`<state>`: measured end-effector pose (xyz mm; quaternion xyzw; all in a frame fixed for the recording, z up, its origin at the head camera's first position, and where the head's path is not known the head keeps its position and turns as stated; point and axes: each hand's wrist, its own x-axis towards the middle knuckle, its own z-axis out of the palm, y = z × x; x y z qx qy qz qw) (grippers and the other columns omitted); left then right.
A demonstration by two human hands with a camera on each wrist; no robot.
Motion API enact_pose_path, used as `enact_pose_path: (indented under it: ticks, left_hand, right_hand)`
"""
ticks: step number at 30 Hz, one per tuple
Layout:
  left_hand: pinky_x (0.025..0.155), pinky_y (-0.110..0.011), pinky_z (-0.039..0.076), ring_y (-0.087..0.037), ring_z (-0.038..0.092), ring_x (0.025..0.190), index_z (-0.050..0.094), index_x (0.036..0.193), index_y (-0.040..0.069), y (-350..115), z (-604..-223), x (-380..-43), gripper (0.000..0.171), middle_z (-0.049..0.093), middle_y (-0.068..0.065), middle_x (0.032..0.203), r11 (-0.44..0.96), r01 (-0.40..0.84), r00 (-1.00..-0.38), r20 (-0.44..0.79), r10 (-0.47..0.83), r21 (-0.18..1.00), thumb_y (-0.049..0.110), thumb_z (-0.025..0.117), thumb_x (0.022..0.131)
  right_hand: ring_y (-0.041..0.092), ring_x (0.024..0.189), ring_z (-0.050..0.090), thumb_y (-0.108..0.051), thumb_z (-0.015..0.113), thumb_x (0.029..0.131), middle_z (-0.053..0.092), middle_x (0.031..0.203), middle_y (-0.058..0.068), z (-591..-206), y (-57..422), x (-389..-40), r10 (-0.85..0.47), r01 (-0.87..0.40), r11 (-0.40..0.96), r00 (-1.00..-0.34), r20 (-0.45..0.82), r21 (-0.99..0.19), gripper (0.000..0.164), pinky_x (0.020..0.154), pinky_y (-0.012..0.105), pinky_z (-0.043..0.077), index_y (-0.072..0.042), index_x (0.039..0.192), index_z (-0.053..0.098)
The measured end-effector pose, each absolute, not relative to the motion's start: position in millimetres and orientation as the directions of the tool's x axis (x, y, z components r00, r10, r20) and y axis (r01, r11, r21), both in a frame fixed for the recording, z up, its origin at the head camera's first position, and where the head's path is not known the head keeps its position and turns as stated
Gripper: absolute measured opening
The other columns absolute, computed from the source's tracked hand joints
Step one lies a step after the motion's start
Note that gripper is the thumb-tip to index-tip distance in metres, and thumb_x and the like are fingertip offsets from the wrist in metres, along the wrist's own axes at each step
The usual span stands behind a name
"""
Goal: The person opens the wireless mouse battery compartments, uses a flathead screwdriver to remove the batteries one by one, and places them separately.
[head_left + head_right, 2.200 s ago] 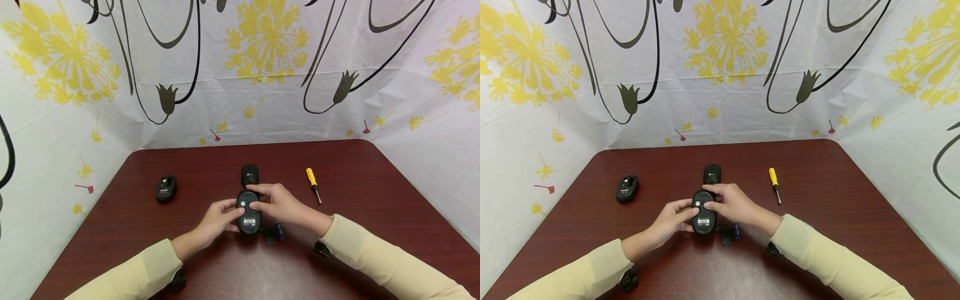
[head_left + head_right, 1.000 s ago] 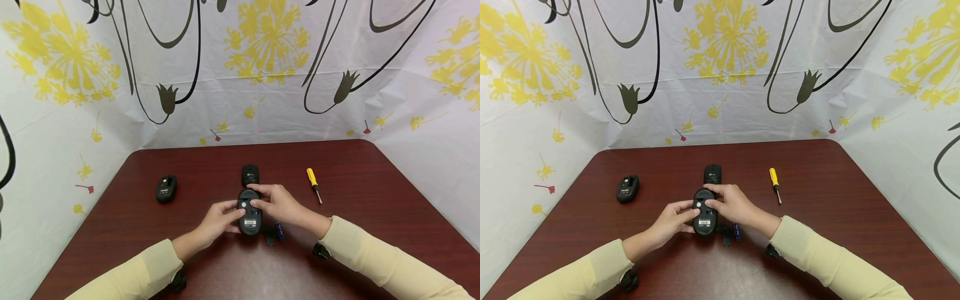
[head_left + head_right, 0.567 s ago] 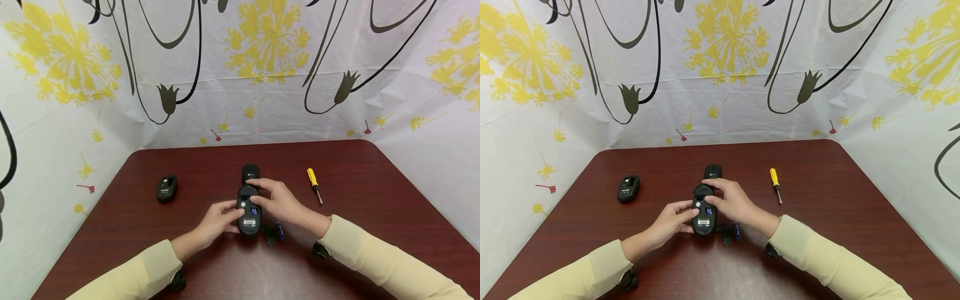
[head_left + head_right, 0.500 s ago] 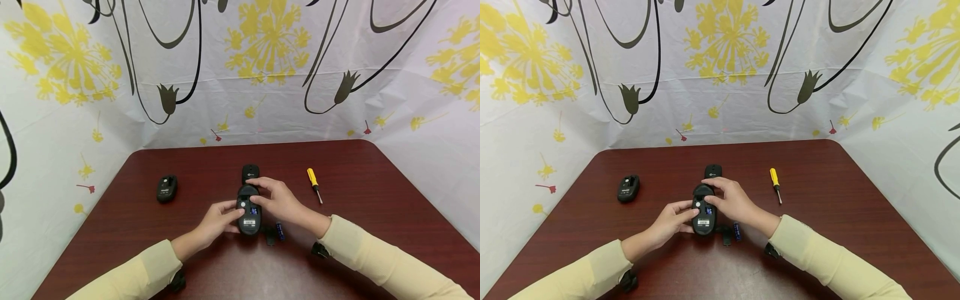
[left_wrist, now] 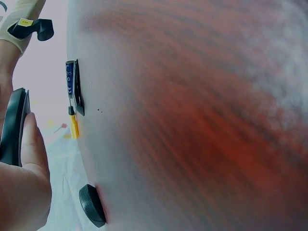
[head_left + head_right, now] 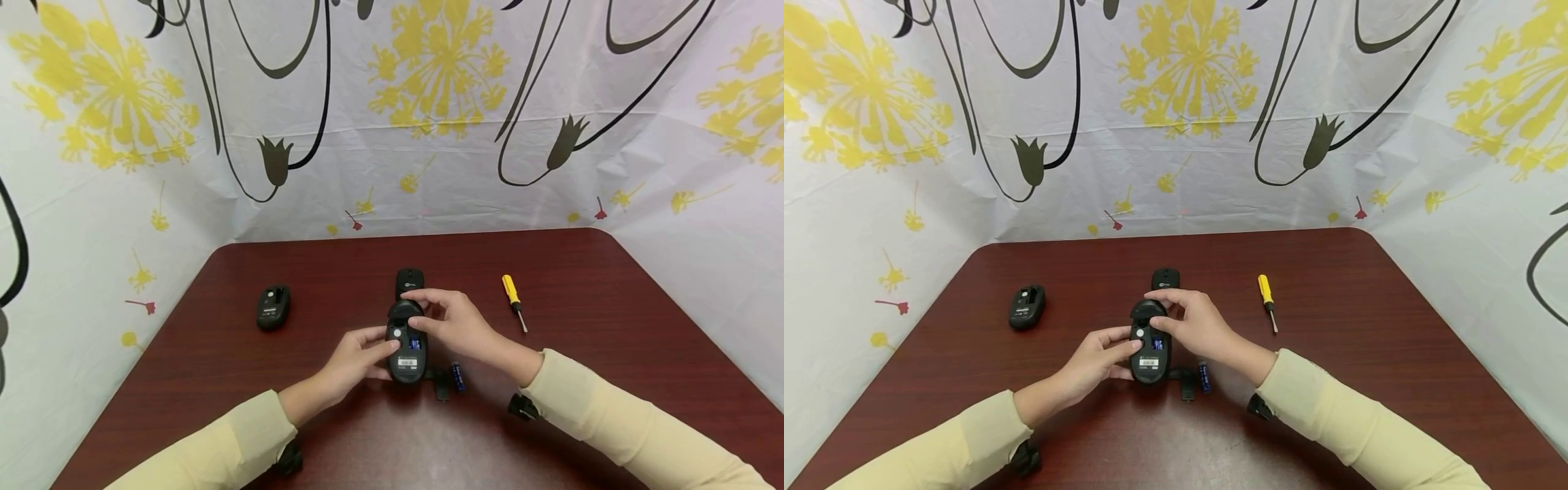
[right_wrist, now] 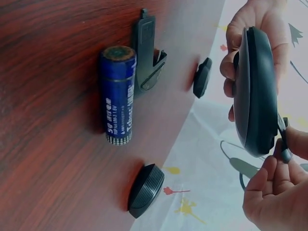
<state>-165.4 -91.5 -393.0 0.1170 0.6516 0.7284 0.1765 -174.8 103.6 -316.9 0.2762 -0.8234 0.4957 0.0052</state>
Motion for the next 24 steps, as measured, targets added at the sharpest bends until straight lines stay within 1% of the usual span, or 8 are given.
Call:
enact_pose_path:
  ticks: [5,7,10,14,17,20,24]
  left_hand:
    - [0.066,-0.041,0.051,-0.026,0.061,0.086,0.049,0.122,0.0,-92,-390,-164,0.045,0.058,-0.017,0.108,-0.084,-0.11,-0.909,-0.066,0.413,0.99,0.021,0.061,0.084]
    - [0.066,-0.041,0.051,-0.026,0.061,0.087,0.048,0.122,0.0,-92,-390,-163,0.045,0.057,-0.017,0.108,-0.082,-0.111,-0.908,-0.067,0.413,0.99,0.021,0.061,0.084]
    - [0.066,-0.041,0.051,-0.025,0.061,0.086,0.047,0.123,-0.002,-93,-389,-163,0.046,0.057,-0.018,0.108,-0.085,-0.109,-0.908,-0.064,0.414,0.99,0.019,0.06,0.085]
    - [0.066,-0.042,0.051,-0.025,0.061,0.085,0.045,0.124,-0.004,-94,-389,-162,0.045,0.057,-0.02,0.108,-0.101,-0.122,-0.908,-0.069,0.414,0.987,0.016,0.058,0.086]
    - [0.066,-0.042,0.051,-0.026,0.061,0.084,0.044,0.124,-0.006,-95,-390,-163,0.045,0.056,-0.021,0.108,-0.11,-0.137,-0.907,-0.08,0.414,0.984,0.014,0.057,0.087]
    - [0.066,-0.042,0.051,-0.026,0.061,0.083,0.044,0.124,-0.006,-96,-390,-162,0.044,0.056,-0.021,0.108,-0.116,-0.15,-0.906,-0.089,0.413,0.982,0.014,0.057,0.087]
    - [0.067,-0.042,0.051,-0.026,0.061,0.083,0.045,0.123,-0.005,-97,-389,-160,0.046,0.057,-0.02,0.108,-0.12,-0.156,-0.908,-0.094,0.407,0.981,0.016,0.059,0.085]
  right_hand:
    - [0.024,0.075,0.053,-0.004,0.063,0.081,0.059,0.083,0.01,-316,106,-179,-0.463,-0.431,0.307,-0.847,0.263,-0.848,0.031,0.058,0.029,0.044,-0.007,0.112,0.059]
    - [0.024,0.078,0.054,-0.005,0.062,0.082,0.06,0.084,0.01,-315,109,-181,-0.459,-0.404,0.286,-0.854,0.246,-0.869,0.032,0.06,0.028,0.045,-0.006,0.113,0.058]
    - [0.026,0.08,0.056,-0.008,0.062,0.082,0.06,0.086,0.011,-316,113,-186,-0.45,-0.353,0.239,-0.866,0.219,-0.905,0.032,0.065,0.034,0.047,-0.007,0.114,0.057]
    - [0.029,0.079,0.058,-0.011,0.062,0.083,0.058,0.089,0.014,-322,119,-196,-0.44,-0.245,0.151,-0.884,0.156,-0.958,0.033,0.07,0.04,0.05,-0.008,0.115,0.056]
    - [0.03,0.078,0.059,-0.013,0.063,0.082,0.058,0.091,0.016,-327,123,-204,-0.435,-0.18,0.106,-0.893,0.117,-0.978,0.034,0.071,0.039,0.051,-0.007,0.115,0.056]
    - [0.033,0.079,0.059,-0.014,0.064,0.081,0.058,0.093,0.018,-328,127,-209,-0.425,-0.158,0.101,-0.9,0.101,-0.982,0.036,0.07,0.039,0.051,-0.007,0.115,0.055]
    - [0.033,0.08,0.06,-0.013,0.065,0.081,0.058,0.094,0.018,-328,132,-214,-0.411,-0.126,0.107,-0.909,0.072,-0.986,0.037,0.07,0.038,0.051,-0.007,0.115,0.055]
